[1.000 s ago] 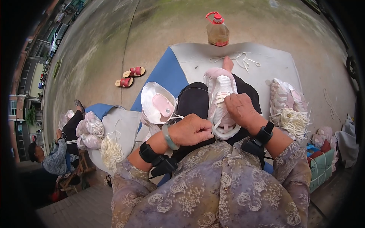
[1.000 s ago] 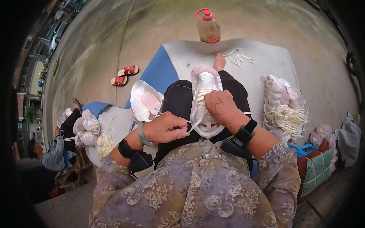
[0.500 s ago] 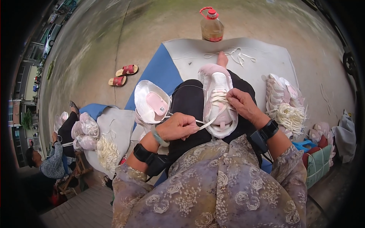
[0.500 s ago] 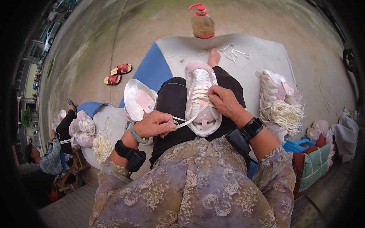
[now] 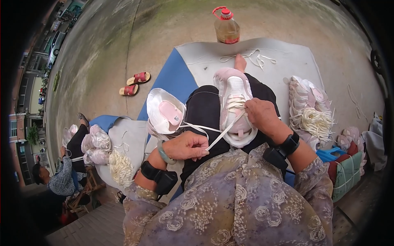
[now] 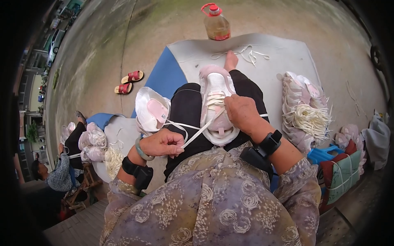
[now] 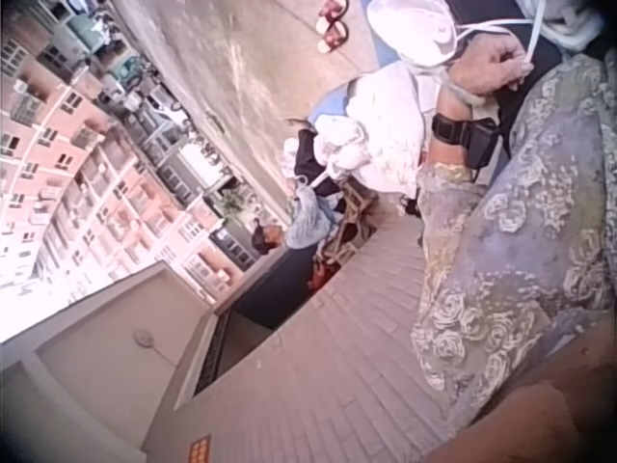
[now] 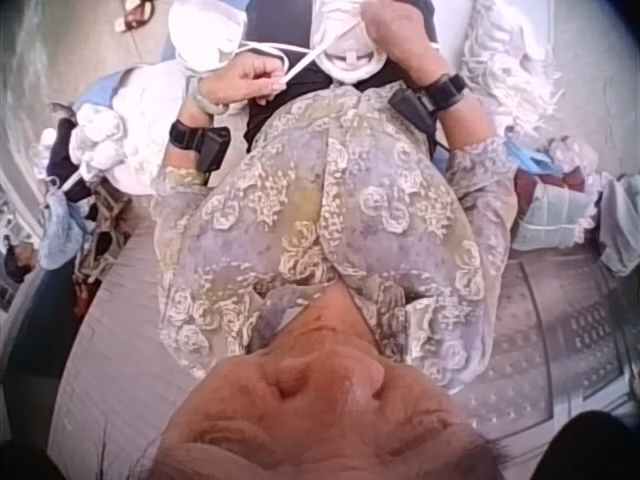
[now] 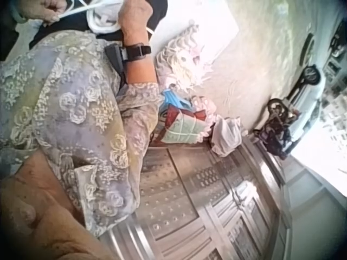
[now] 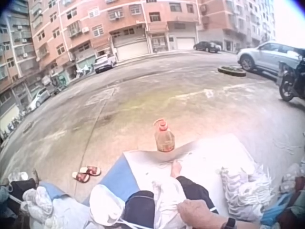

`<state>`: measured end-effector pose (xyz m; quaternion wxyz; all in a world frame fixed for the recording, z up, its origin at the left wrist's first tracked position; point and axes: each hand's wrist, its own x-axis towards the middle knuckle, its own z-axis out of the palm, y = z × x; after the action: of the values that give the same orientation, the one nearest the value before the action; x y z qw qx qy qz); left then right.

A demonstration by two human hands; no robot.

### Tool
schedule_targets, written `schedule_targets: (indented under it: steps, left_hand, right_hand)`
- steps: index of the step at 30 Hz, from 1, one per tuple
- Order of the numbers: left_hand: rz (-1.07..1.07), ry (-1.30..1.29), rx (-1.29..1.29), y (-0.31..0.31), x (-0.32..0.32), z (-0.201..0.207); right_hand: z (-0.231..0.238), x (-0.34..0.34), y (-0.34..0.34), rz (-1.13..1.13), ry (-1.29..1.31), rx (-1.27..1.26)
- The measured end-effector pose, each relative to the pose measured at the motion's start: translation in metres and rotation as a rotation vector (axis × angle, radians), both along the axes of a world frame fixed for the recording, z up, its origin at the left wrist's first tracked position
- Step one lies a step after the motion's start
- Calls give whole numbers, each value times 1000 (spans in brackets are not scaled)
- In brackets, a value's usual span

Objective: The recorder is lacing shoelaces into white and pink shoes.

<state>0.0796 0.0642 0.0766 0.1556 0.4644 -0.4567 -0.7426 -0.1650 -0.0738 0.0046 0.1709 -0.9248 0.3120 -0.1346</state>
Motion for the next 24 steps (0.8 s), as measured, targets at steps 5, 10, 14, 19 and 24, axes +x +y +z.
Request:
schedule_targets:
  steps: [5,10,14,19,24]
  left_hand:
    - [-49,-111,11,4,7,-12]
    - [-33,-145,28,11,8,-22]
    - [-72,-218,43,12,11,-22]
    - [-55,-214,46,15,14,-26]
    - [-64,-287,29,19,20,-30]
  right_hand:
    - [-3,-1,6,-103,-46,-17]
    - [-5,0,5,-210,-234,223]
    - [-19,-1,-6,-379,-349,817]
    - [-5,12,-3,-391,-187,649]
    - [0,23,-4,-392,-121,514]
